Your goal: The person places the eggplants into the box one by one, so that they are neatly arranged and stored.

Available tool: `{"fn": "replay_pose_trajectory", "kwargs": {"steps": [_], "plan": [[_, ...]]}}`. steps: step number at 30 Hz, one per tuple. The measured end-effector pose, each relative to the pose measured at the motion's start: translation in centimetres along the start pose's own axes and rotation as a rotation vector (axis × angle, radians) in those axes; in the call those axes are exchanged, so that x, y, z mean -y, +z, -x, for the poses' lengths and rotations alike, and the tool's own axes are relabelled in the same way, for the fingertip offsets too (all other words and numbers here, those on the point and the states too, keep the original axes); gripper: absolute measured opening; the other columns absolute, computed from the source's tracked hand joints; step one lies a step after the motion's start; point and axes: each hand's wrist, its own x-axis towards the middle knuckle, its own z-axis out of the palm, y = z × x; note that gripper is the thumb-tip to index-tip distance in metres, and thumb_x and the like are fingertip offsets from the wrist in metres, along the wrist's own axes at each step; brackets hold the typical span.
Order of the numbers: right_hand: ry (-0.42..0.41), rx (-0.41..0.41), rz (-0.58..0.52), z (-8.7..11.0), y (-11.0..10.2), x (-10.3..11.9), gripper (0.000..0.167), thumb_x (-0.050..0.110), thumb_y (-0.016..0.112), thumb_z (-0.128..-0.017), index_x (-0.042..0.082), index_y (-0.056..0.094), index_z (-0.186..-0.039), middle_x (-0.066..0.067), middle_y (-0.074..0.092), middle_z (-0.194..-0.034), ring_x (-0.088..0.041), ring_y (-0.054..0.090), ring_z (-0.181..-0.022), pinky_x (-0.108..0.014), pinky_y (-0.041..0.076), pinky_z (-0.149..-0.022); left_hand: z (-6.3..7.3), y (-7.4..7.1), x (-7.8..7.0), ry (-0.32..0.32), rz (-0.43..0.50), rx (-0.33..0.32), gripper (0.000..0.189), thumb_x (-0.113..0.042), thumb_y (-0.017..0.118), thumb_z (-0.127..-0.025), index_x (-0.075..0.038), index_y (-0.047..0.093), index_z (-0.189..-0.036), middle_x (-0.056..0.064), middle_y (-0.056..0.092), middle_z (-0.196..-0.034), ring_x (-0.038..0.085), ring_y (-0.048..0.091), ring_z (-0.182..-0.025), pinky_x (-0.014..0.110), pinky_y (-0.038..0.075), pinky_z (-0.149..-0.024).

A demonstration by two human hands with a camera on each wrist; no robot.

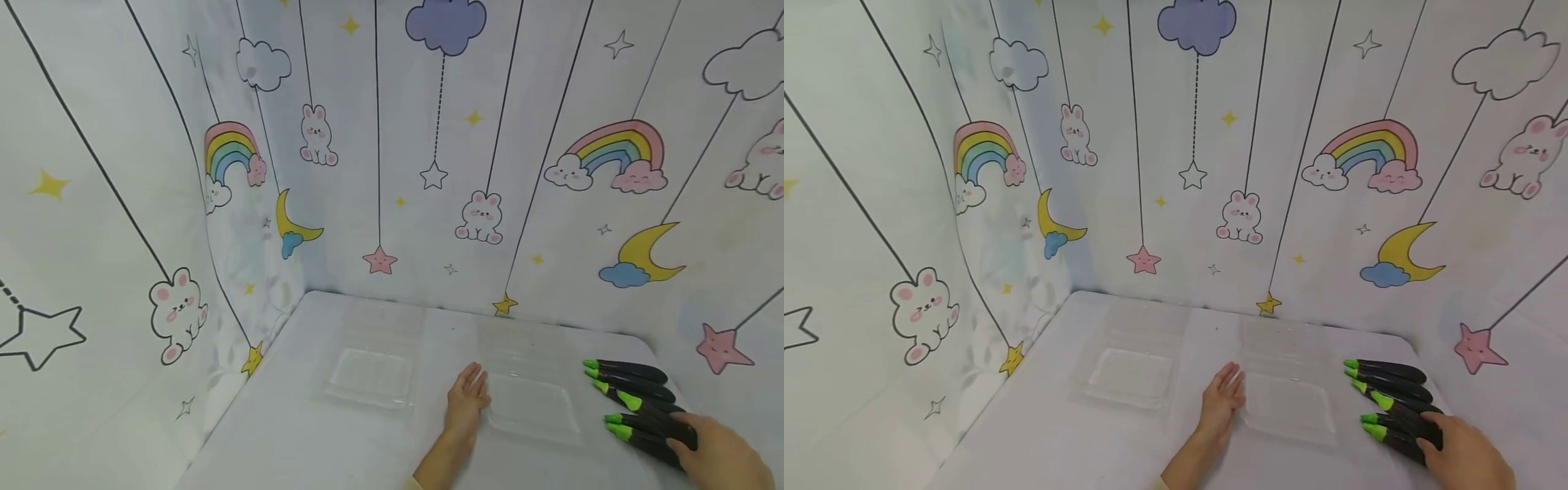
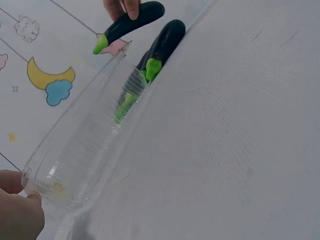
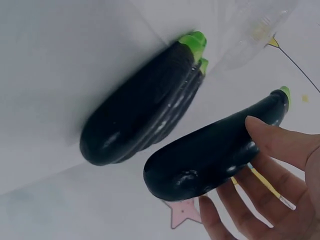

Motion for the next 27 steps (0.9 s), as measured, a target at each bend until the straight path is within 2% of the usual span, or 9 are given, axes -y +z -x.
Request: {"fn": "replay_pose_trajectory", "kwargs": {"steps": [5,13,24,27], "plan": [[-0.094,-0.073,-0.028,-0.1,-1.0,0.6,0.062,0.019,0.088,-0.081,-0.014,0.059,-0.125,-0.042,0.058,-0.116,-0.060,0.055,-0.104,-0.072,0.049,-0.088,0.0,0.2,-0.1,0.005,0.004,0.003,0.074,0.029,0.051,-0.082,0.001,0.047,-0.150,0.026,0.040,-0.159,0.040,0.041,-0.148,0.045,0.036,-0.122],[-0.209,-0.207,-0.057,-0.6,-0.6,1.8,0.056,0.015,0.089,-0.077,-0.013,0.064,-0.119,-0.042,0.061,-0.112,-0.062,0.057,-0.101,-0.073,0.050,-0.081,0.1,0.3,-0.2,-0.002,0.020,-0.028,0.075,0.030,0.052,-0.080,0.002,0.048,-0.150,0.027,0.042,-0.157,0.040,0.044,-0.147,0.044,0.038,-0.121],[-0.230,-0.196,-0.099,-1.1,-0.7,3.2,0.058,0.017,0.088,-0.078,-0.011,0.064,-0.122,-0.042,0.060,-0.117,-0.064,0.055,-0.105,-0.075,0.048,-0.083,0.2,0.4,-0.1,0.003,0.027,-0.022,0.074,0.031,0.050,-0.081,0.005,0.046,-0.150,0.027,0.043,-0.157,0.042,0.043,-0.147,0.046,0.037,-0.121],[-0.271,-0.211,-0.106,-1.3,-1.0,3.8,0.056,0.017,0.088,-0.078,-0.009,0.066,-0.122,-0.042,0.062,-0.117,-0.064,0.056,-0.105,-0.075,0.048,-0.082,0.1,0.4,0.0,0.007,0.018,-0.021,0.073,0.031,0.050,-0.082,0.005,0.046,-0.150,0.027,0.043,-0.157,0.041,0.043,-0.146,0.045,0.038,-0.120]]}}
